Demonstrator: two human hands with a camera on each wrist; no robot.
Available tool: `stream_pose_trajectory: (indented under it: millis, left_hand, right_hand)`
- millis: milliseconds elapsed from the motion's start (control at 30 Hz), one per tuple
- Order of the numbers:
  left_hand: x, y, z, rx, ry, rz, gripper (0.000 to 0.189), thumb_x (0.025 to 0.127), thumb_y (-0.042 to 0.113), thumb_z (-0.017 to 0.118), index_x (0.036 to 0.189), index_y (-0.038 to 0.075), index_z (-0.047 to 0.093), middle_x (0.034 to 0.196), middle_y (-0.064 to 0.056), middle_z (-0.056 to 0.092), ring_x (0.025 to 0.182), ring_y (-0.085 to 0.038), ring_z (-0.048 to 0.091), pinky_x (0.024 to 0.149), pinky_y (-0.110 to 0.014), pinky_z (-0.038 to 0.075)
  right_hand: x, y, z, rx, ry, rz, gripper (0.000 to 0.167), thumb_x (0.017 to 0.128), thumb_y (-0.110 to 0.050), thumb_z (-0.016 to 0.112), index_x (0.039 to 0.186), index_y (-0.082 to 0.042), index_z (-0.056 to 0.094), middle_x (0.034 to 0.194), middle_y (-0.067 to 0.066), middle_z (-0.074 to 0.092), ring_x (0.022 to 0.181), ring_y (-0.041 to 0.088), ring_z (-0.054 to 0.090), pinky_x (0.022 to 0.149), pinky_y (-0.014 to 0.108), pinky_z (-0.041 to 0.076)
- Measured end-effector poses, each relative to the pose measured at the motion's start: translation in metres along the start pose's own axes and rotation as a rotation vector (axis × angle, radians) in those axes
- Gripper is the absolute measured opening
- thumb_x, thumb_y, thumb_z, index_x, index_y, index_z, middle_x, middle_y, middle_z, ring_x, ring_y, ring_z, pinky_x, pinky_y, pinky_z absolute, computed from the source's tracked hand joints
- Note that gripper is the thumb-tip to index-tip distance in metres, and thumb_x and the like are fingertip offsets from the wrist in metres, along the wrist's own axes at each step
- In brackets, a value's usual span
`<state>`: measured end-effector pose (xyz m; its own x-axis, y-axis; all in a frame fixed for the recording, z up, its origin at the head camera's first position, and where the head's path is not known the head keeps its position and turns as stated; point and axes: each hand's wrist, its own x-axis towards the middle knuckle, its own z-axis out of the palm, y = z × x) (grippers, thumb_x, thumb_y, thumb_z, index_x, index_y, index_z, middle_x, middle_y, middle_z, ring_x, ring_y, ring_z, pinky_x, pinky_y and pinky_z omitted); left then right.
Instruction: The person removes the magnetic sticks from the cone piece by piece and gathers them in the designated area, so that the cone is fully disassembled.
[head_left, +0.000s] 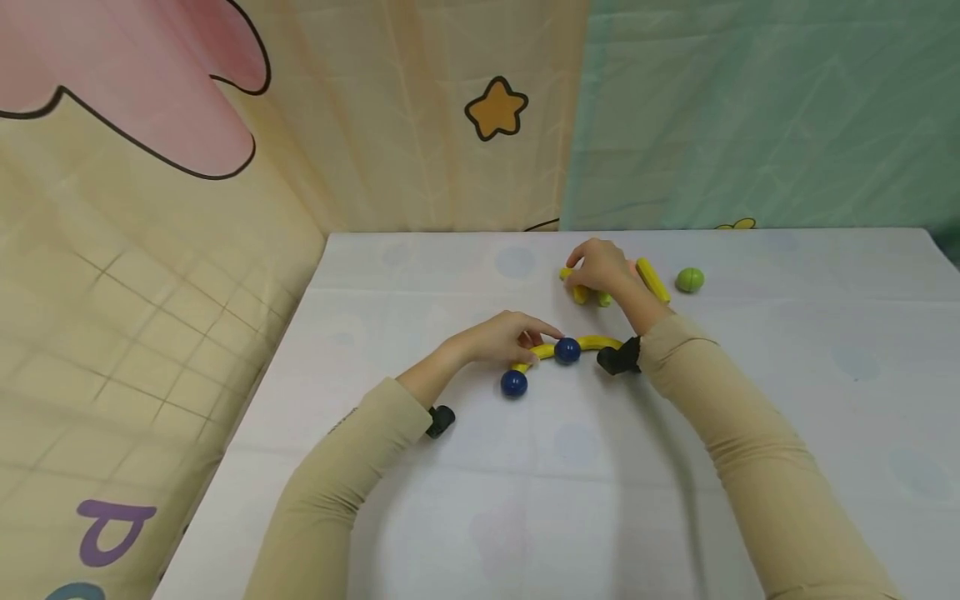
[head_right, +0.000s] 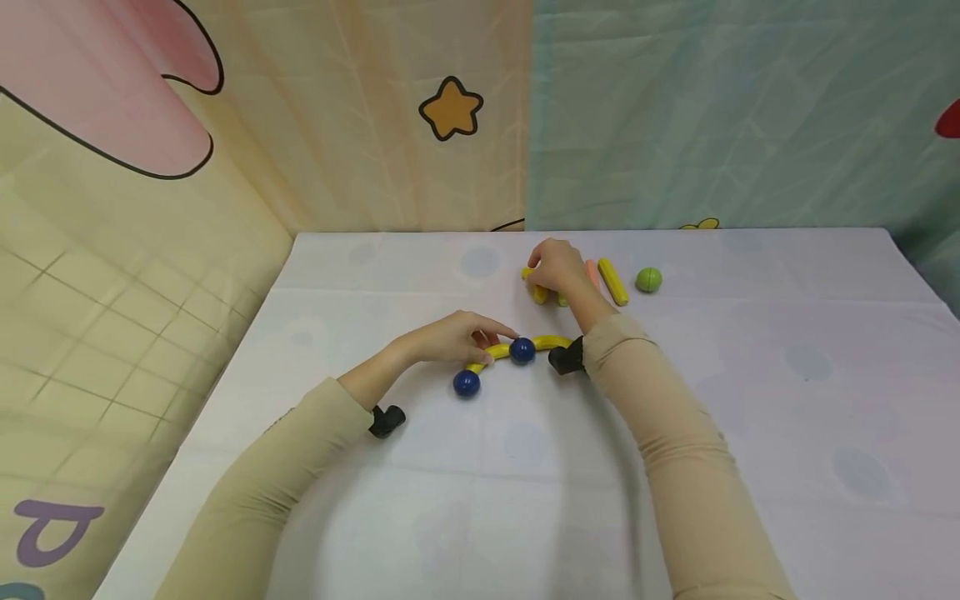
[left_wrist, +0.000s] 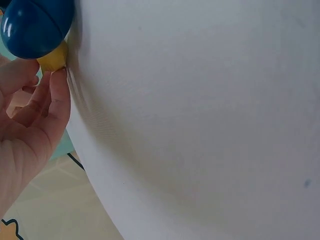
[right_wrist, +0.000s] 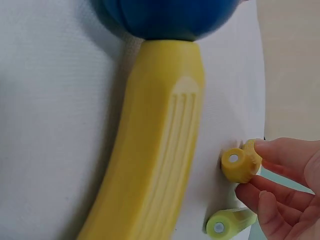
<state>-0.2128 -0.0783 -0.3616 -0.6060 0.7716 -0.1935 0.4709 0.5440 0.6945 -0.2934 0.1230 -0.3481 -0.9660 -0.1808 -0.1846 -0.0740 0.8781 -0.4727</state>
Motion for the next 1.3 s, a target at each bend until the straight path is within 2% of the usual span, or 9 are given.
stream_pose_trajectory:
  millis: [267,500,633,700,800,867,967,1067,1300]
  left_hand:
    - [0.001,-0.003,0.003,-0.011,0.022,-0.013,0.044,0.086,0.005,0.066,0.129,0.007,0.056,0.103,-0.007,0.063,0.091,-0.015,0.057,0.082,-0.02,0.044]
    - [-0.002,-0.005,0.006,-0.027,0.061,-0.01,0.042,0.086,0.005,0.066,0.127,0.006,0.057,0.105,-0.008,0.064,0.092,-0.014,0.058,0.082,-0.02,0.045]
    - [-0.006,-0.005,0.007,-0.04,0.082,-0.028,0.041,0.087,0.006,0.065,0.127,0.005,0.056,0.106,-0.008,0.063,0.093,-0.015,0.059,0.083,-0.021,0.045]
    - [-0.01,-0.005,0.007,-0.047,0.092,-0.043,0.041,0.087,0.007,0.064,0.127,0.005,0.056,0.106,-0.008,0.063,0.094,-0.015,0.059,0.084,-0.022,0.045]
    - [-0.018,-0.004,0.007,-0.049,0.107,-0.068,0.041,0.088,0.009,0.064,0.127,0.006,0.056,0.107,-0.008,0.063,0.096,-0.017,0.059,0.086,-0.024,0.045]
    - [-0.024,-0.005,0.007,-0.047,0.115,-0.091,0.04,0.088,0.012,0.065,0.127,0.007,0.056,0.106,-0.008,0.063,0.096,-0.017,0.059,0.086,-0.025,0.045]
    - [-0.032,-0.005,0.01,-0.046,0.137,-0.132,0.038,0.089,0.018,0.064,0.125,0.008,0.058,0.105,-0.005,0.063,0.096,-0.016,0.058,0.086,-0.026,0.046]
    - [-0.041,-0.004,0.015,-0.073,0.162,-0.181,0.036,0.09,0.022,0.064,0.123,0.009,0.06,0.102,-0.003,0.063,0.093,-0.014,0.059,0.084,-0.027,0.046]
    - [-0.051,0.004,0.027,-0.12,0.203,-0.27,0.04,0.086,0.028,0.067,0.122,0.012,0.059,0.101,-0.001,0.061,0.086,-0.012,0.059,0.076,-0.026,0.047]
  right_hand:
    - [-0.006,0.004,-0.004,0.036,0.011,-0.042,0.033,0.081,-0.016,0.071,0.111,-0.002,0.066,0.1,0.017,0.064,0.084,0.028,0.057,0.071,0.036,0.047]
    - [-0.026,0.01,-0.009,0.148,-0.017,-0.081,0.034,0.083,-0.017,0.07,0.114,-0.003,0.065,0.099,0.016,0.062,0.081,0.026,0.054,0.067,0.032,0.049]
    - [-0.037,0.013,-0.007,0.224,-0.045,-0.149,0.035,0.082,-0.017,0.071,0.113,-0.002,0.065,0.097,0.014,0.064,0.081,0.025,0.055,0.069,0.033,0.046]
    - [-0.044,0.014,-0.004,0.264,-0.053,-0.206,0.035,0.082,-0.016,0.072,0.112,-0.001,0.065,0.096,0.013,0.066,0.084,0.026,0.058,0.082,0.038,0.038]
    - [-0.054,0.015,-0.001,0.308,-0.072,-0.291,0.034,0.082,-0.014,0.072,0.112,0.001,0.065,0.096,0.013,0.068,0.089,0.026,0.061,0.09,0.042,0.033]
    - [-0.061,0.015,0.002,0.336,-0.091,-0.323,0.034,0.083,-0.013,0.071,0.112,0.002,0.064,0.096,0.013,0.068,0.09,0.026,0.061,0.091,0.038,0.035]
    - [-0.069,0.016,0.008,0.365,-0.127,-0.346,0.034,0.083,-0.013,0.071,0.113,0.001,0.064,0.098,0.012,0.067,0.092,0.024,0.061,0.077,0.028,0.048]
    - [-0.076,0.015,0.014,0.374,-0.147,-0.372,0.034,0.083,-0.013,0.071,0.113,0.0,0.065,0.099,0.011,0.067,0.092,0.022,0.061,0.075,0.024,0.049]
    - [-0.085,0.011,0.029,0.36,-0.169,-0.464,0.033,0.081,-0.012,0.072,0.111,-0.001,0.066,0.102,0.012,0.066,0.092,0.022,0.061,0.082,0.038,0.05]
